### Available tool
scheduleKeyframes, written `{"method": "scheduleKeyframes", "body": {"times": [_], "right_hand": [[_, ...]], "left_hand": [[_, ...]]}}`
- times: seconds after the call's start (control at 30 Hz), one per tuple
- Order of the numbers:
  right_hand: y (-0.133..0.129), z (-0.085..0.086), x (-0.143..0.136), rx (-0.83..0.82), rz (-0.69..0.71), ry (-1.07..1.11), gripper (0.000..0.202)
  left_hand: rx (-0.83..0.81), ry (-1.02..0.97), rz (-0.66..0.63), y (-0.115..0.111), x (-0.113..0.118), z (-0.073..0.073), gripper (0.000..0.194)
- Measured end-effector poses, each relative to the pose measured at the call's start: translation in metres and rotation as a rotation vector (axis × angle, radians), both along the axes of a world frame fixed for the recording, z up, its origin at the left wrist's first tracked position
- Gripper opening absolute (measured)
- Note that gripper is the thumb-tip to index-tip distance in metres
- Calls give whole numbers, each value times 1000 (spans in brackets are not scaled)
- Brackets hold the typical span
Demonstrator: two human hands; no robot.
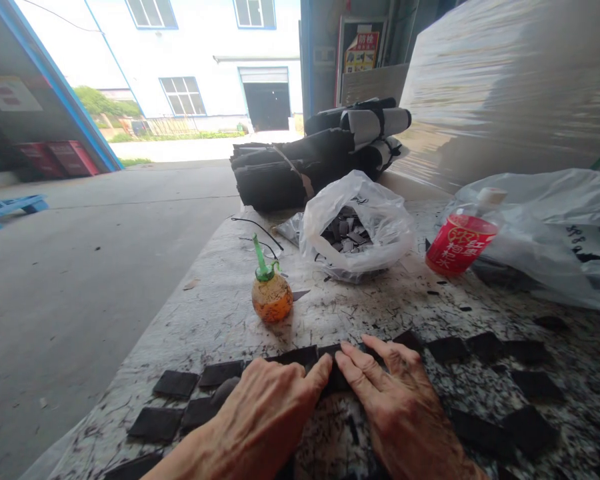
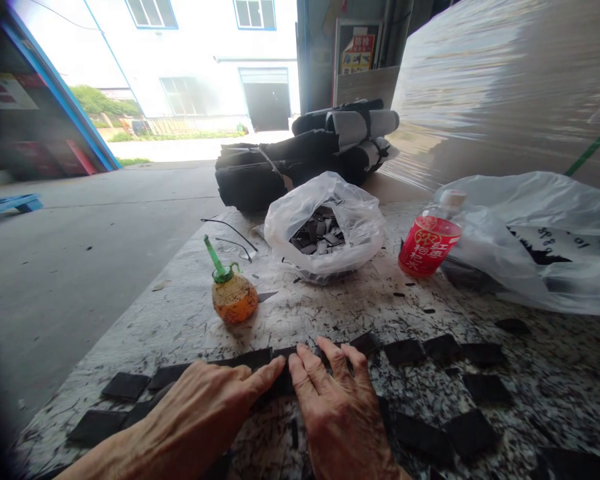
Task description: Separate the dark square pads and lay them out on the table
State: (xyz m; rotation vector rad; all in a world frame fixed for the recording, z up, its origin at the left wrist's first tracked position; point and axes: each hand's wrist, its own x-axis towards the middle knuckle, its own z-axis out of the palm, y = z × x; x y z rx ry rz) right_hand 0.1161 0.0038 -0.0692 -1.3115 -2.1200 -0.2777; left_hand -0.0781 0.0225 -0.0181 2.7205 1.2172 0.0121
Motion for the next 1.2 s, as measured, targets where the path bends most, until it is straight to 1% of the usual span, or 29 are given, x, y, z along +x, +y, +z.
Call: {"method": "scheduleKeyframes", "body": {"times": [0.03, 0.1, 0.17, 0.23, 0.3, 0.4, 0.47, 0.5, 0.67, 0.73, 0.83, 0.93, 1.03, 1.1, 1.2], "right_hand": [[0, 0, 1, -2, -2, -3, 34], [1, 1, 2, -15, 1, -9, 35], [1, 2, 3, -31, 4, -7, 36], [1, 2, 4, -47, 9, 0, 38], [1, 2, 5, -57, 4, 10, 39], [1, 3, 7, -70, -20, 23, 40], [1, 4, 7, -68, -37, 27, 38], [1, 5, 8, -63, -48, 33, 36], [4, 13, 9, -53, -107, 172, 28], [7, 16, 9, -73, -106, 209, 26], [11, 18, 10, -110, -81, 221, 24], [14, 20, 8, -143, -77, 194, 19], [17, 23, 4, -184, -122, 133, 17], [20, 28, 2, -211, -134, 98, 14], [26, 38, 1, -284, -111, 37, 11]], "left_hand": [[21, -1, -3, -1, -1, -2, 59], [4, 17, 10, 2, 0, 1, 52], [-36, 55, 33, 9, 5, 9, 42], [-71, 74, 48, 16, 11, 17, 36], [-113, 46, 78, 22, 14, 22, 35], [-219, -32, 169, 27, 13, 25, 37], [-224, -51, 200, 27, 10, 24, 38], [-204, -36, 191, 26, 9, 23, 38], [-78, 93, 101, 20, 8, 17, 30], [-47, 103, 65, 18, 10, 16, 27], [-13, 75, 12, 17, 12, 14, 30], [9, 45, -20, 14, 10, 8, 39], [4, 31, -38, 10, 5, -1, 49], [-8, 21, -37, 7, 1, -5, 49], [3, 24, -44, 3, -2, -5, 47]]}}
